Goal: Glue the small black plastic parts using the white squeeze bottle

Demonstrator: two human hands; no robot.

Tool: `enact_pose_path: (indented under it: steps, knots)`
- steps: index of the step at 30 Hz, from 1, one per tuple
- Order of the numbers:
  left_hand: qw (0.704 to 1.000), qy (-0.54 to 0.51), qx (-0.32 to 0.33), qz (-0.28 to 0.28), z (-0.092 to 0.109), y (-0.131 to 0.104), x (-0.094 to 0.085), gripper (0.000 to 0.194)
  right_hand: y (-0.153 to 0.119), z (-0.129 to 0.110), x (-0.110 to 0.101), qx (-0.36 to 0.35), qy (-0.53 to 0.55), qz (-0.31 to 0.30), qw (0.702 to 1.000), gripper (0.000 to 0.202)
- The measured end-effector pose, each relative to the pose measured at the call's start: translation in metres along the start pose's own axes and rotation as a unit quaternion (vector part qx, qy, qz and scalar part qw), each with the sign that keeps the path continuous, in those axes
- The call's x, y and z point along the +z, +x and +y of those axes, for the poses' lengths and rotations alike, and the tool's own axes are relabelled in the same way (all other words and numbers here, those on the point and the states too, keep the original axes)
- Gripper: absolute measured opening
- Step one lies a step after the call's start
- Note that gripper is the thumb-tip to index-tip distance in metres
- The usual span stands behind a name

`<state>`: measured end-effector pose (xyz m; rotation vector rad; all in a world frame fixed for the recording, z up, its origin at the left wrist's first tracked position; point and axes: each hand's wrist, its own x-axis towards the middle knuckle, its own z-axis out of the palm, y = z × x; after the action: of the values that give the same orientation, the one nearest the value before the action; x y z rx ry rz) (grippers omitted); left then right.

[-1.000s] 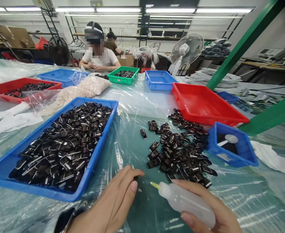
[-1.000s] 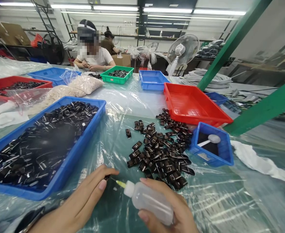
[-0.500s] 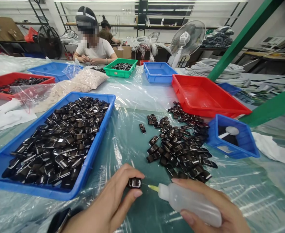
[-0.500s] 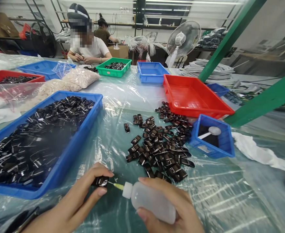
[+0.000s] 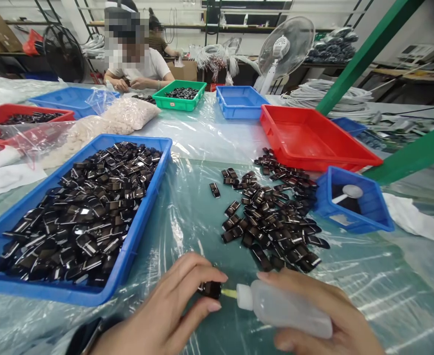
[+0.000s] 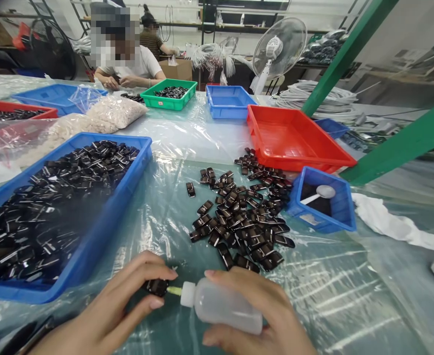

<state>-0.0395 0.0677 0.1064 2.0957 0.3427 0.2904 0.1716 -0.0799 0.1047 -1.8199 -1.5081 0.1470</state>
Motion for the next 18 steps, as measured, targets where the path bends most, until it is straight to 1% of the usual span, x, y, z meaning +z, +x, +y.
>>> enact_pose_path:
  steps: [3, 7, 10, 15, 18]
  knots:
    - [1.000, 0.009, 0.003, 0.006, 0.001, 0.000, -0.001, 0.023, 0.003, 0.002, -0.004, -0.034, 0.012, -0.027, 0.999, 0.044]
    - [1.000, 0.008, 0.014, 0.016, 0.003, -0.001, 0.000, 0.024, 0.005, 0.002, -0.006, -0.037, 0.024, -0.031, 0.999, 0.044]
    - [0.999, -0.006, 0.023, 0.026, 0.002, -0.003, 0.003, 0.022, 0.005, 0.001, -0.003, -0.024, 0.031, -0.029, 0.999, 0.042]
    - [0.998, -0.015, 0.031, 0.046, 0.001, -0.004, 0.005, 0.020, 0.004, 0.003, 0.004, -0.020, 0.088, -0.003, 0.996, 0.034]
    - [0.997, -0.021, 0.045, 0.064, 0.000, -0.002, 0.005, 0.019, 0.002, 0.001, 0.006, 0.014, 0.072, 0.005, 0.997, 0.030]
